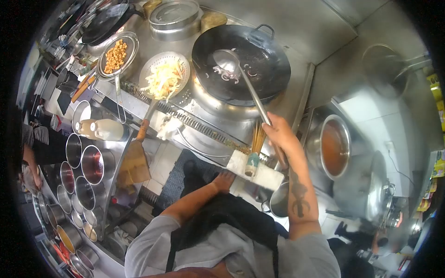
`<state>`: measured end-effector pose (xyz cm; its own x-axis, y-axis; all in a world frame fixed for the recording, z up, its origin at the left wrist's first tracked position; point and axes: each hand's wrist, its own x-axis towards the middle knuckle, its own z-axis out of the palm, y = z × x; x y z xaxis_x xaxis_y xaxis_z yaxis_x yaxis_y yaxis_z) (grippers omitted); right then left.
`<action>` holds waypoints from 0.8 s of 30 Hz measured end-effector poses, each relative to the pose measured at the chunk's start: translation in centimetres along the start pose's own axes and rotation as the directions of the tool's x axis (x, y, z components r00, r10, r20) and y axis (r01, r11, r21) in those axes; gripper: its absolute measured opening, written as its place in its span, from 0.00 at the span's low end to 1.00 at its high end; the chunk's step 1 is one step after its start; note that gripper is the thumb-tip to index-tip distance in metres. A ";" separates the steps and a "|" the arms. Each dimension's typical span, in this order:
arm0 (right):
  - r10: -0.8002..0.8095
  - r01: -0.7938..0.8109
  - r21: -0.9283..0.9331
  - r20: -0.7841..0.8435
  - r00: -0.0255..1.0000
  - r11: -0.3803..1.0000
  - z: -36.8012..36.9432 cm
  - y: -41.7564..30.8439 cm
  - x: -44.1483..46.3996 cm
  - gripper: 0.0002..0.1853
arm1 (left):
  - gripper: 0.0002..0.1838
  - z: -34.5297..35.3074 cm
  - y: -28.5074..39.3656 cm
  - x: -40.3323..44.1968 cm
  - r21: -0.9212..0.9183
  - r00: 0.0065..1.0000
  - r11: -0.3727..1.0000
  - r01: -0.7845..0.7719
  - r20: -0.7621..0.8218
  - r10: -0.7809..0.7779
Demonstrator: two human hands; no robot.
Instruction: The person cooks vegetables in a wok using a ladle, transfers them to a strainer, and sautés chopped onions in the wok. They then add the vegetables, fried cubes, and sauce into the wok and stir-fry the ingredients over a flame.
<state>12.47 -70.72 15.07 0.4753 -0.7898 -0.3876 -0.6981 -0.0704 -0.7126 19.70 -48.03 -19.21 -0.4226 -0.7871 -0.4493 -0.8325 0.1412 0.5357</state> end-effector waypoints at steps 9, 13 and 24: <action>-0.218 0.118 -0.354 -0.256 0.942 0.928 2.9 0.7 5.6 0.13 | 0.44 1.9 -0.7 0.8 0.018 1.000 1.000 -0.012 -0.024 0.012; -0.181 0.181 -0.013 0.000 0.983 0.983 1.7 -2.8 -1.3 0.17 | 0.44 1.3 -0.6 0.2 -0.006 0.998 1.000 -0.026 -0.050 0.025; -0.290 0.128 -0.451 -0.310 0.905 0.883 1.2 4.6 1.9 0.15 | 0.44 1.9 -0.4 1.4 0.037 0.999 0.999 0.006 -0.051 -0.004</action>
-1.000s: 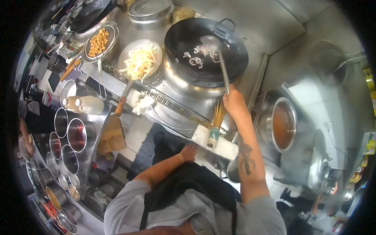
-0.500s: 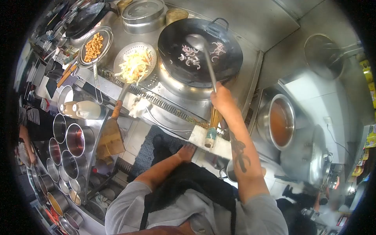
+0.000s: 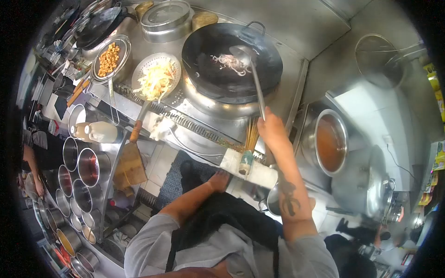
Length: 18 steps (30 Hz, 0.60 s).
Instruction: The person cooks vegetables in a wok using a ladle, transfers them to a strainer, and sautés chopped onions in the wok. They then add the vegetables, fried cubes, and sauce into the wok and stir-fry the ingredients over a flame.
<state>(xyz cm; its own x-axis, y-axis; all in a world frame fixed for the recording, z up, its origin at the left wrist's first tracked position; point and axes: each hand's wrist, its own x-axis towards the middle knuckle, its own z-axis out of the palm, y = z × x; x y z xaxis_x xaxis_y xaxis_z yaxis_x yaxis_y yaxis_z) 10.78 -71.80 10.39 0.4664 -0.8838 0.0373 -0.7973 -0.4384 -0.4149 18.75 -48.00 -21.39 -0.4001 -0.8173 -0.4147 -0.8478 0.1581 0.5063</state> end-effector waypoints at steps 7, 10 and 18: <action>0.193 -0.317 0.274 0.400 0.896 0.908 -4.0 -1.7 0.3 0.22 | 0.38 0.1 0.3 -0.4 0.052 0.997 0.998 -0.026 -0.066 0.029; 0.137 -0.167 0.163 0.179 0.974 0.972 -3.1 -3.1 1.0 0.17 | 0.33 1.6 0.2 -0.1 0.150 0.992 0.989 -0.010 -0.119 0.028; -0.050 0.002 0.212 0.224 0.973 0.977 -1.1 -4.5 -0.5 0.22 | 0.29 1.8 1.3 2.2 0.273 0.997 0.959 0.069 0.006 -0.073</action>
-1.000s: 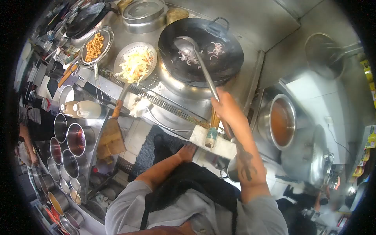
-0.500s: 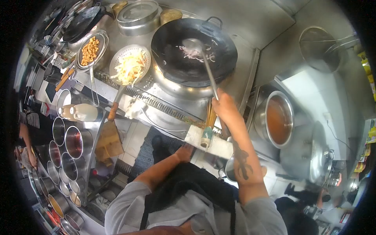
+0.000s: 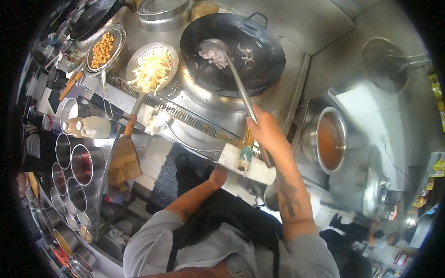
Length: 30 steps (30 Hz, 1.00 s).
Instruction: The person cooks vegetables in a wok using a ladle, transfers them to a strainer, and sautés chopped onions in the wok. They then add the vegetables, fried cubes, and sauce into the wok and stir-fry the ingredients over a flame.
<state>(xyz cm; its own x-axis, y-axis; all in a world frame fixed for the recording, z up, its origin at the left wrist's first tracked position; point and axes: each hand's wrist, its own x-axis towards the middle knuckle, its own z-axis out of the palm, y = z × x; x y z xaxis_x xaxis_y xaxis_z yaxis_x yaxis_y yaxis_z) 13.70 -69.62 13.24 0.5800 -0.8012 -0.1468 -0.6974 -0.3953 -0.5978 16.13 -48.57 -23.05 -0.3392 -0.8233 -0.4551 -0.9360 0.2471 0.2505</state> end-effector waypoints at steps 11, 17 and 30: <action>0.245 -0.268 -0.120 -0.178 0.953 0.956 0.2 -0.2 2.4 0.23 | 0.34 -1.3 -7.0 -7.4 -0.694 0.999 0.720 0.012 0.045 0.027; 0.057 -0.057 0.118 0.001 0.998 0.991 -0.7 -3.1 -3.0 0.27 | 0.34 0.5 -16.9 -19.4 -0.762 0.897 0.583 0.283 -0.005 -0.441; 0.133 -0.175 -0.193 -0.211 0.968 0.966 1.7 -1.5 0.4 0.20 | 0.24 4.2 -23.2 -28.4 -0.761 0.833 0.512 0.400 0.069 -0.548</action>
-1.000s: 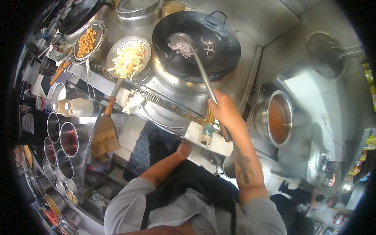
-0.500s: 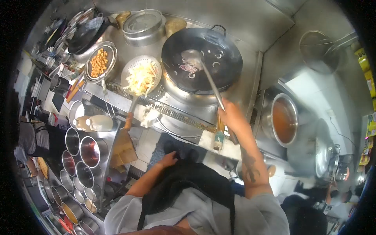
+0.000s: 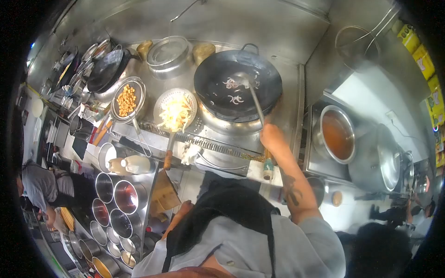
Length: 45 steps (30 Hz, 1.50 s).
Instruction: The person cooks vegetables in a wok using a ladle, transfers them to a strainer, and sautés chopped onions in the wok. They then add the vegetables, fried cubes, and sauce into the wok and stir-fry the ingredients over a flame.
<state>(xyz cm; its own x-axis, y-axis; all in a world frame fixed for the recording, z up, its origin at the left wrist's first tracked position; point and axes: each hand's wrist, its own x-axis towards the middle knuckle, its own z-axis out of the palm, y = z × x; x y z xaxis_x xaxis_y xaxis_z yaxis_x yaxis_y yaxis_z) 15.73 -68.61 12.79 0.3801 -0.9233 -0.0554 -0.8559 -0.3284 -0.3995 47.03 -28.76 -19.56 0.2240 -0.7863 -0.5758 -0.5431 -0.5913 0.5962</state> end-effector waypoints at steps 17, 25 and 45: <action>-0.126 0.118 0.166 0.037 0.991 0.979 -1.0 -3.2 -2.0 0.17 | 0.15 -3.7 0.2 0.6 -0.077 0.989 0.994 -0.071 -0.133 0.060; 0.055 -0.238 0.461 0.376 0.925 0.855 -4.3 -5.3 -6.8 0.15 | 0.17 -5.5 0.9 0.1 -0.081 1.000 0.996 -0.023 -0.018 0.021; 0.004 -0.086 0.455 0.179 0.984 0.886 1.7 -3.2 -0.4 0.14 | 0.35 -21.7 19.5 4.7 0.464 0.617 0.838 -0.287 -0.579 0.533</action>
<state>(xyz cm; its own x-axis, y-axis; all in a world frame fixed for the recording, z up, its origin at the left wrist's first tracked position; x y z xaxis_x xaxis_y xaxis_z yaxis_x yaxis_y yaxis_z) 18.97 -66.88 12.56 0.4330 -0.8742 -0.2198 -0.6321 -0.1207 -0.7654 55.01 -47.84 1.50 0.3179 -0.9039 0.2863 -0.8951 -0.1865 0.4049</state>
